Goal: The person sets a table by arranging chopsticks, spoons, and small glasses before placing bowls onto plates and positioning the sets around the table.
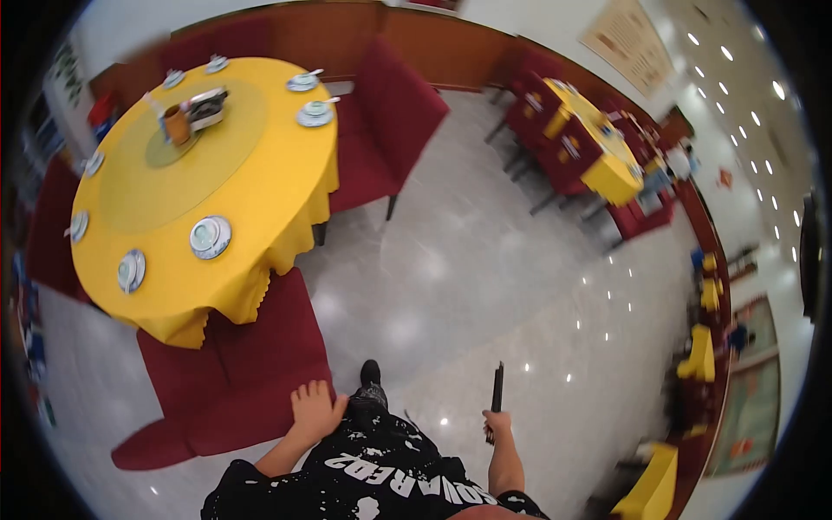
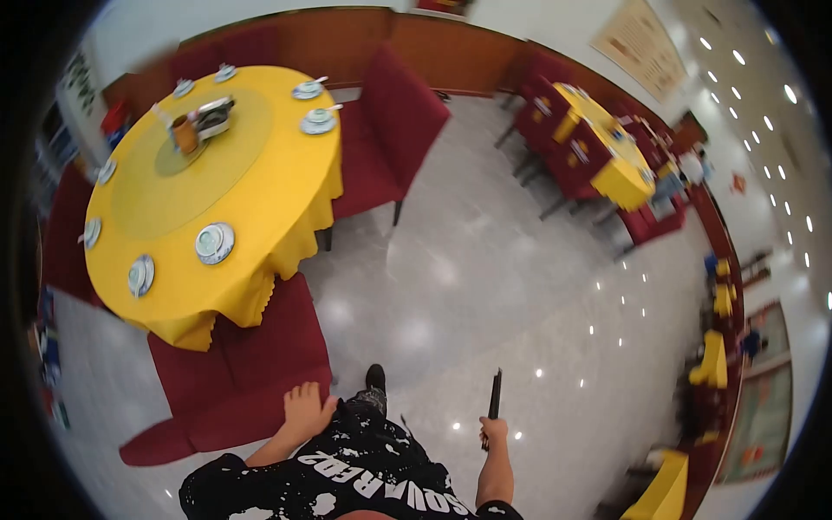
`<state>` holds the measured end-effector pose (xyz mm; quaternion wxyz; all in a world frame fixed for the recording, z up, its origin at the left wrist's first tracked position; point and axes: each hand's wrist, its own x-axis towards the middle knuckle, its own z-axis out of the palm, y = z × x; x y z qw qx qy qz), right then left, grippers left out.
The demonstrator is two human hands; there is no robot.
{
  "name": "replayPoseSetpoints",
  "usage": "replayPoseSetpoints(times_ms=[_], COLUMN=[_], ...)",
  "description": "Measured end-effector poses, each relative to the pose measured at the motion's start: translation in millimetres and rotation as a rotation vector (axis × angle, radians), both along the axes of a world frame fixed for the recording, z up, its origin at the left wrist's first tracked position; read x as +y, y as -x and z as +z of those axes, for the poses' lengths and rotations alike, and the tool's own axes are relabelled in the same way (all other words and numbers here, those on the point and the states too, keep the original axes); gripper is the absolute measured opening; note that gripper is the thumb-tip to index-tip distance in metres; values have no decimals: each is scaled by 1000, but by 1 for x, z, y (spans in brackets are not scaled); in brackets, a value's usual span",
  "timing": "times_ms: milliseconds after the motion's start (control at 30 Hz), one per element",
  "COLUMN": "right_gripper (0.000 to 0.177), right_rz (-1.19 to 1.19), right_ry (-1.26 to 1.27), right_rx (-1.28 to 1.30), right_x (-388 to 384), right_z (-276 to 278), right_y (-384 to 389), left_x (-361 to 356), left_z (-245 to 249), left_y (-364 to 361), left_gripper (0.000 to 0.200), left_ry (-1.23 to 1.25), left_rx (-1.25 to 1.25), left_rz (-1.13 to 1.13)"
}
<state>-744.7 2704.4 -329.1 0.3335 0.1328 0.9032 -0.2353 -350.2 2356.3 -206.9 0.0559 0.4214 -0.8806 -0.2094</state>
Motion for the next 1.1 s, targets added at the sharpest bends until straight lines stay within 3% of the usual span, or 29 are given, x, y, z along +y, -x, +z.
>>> replayPoseSetpoints(times_ms=[33, 133, 167, 300, 400, 433, 500, 567, 600, 633, 667, 700, 733, 767, 833, 900, 933, 1000, 1033, 1100], right_gripper=[34, 34, 34, 36, 35, 34, 35, 35, 35, 35, 37, 41, 47, 45, 39, 33, 43, 43, 41, 35], right_rz=[-105, 39, 114, 331, 300, 304, 537, 801, 842, 883, 800, 1001, 1209, 1355, 1521, 1547, 1584, 1621, 1671, 1770], right_ry=[95, 93, 82, -82, -47, -16, -19, 29, 45, 61, 35, 61, 78, 169, 351, 536, 535, 507, 498, 480], right_rx=[-30, -89, -92, -244, -319, -340, -341, -293, -283, -272, -294, -222, -141, -86, 31, 73, 17, 28, 107, 251], right_x=[-22, -68, -86, -152, -209, -238, -324, -373, -408, -444, -509, -565, -620, -677, -778, -866, -906, -978, -1004, -1044], right_z=[2, -4, -1, 2, -11, -12, -9, -53, -79, -104, -115, -125, -129, -95, -102, -78, -49, -45, -34, -18], right_y=[19, 70, 84, 139, 195, 213, 248, 299, 320, 341, 338, 333, 328, 306, 260, 200, 169, 112, 89, 49], left_x=[-6, -48, -64, -120, -176, -190, -226, -255, -255, -249, -248, -241, -220, -197, -175, -146, -143, -149, -162, -193], left_z=[6, -36, -25, -16, -19, -33, -90, -186, -230, -242, -209, -222, -241, -297, -275, -294, -301, -277, -269, -273], left_y=[20, 103, 133, 237, 302, 314, 338, 332, 315, 296, 285, 273, 260, 235, 241, 253, 258, 292, 310, 328], left_gripper=[44, 36, 34, 39, 43, 43, 46, 46, 45, 46, 50, 53, 46, 42, 33, 28, 26, 25, 25, 28], left_ry=[-37, -628, -640, -177, -403, -537, -773, -755, -658, -493, -626, -753, -716, -850, -1240, -1159, -1109, -952, -958, -828], left_rx=[3, 60, 38, 130, 222, 313, 525, 328, 415, 273, 11, -208, -209, -216, 375, 529, 602, 440, 513, 447], left_rz=[-40, -330, -333, -243, -127, -22, 197, 374, 642, 877, 1148, 1386, 1401, 1313, 1494, 1641, 1709, 1664, 1922, 1914])
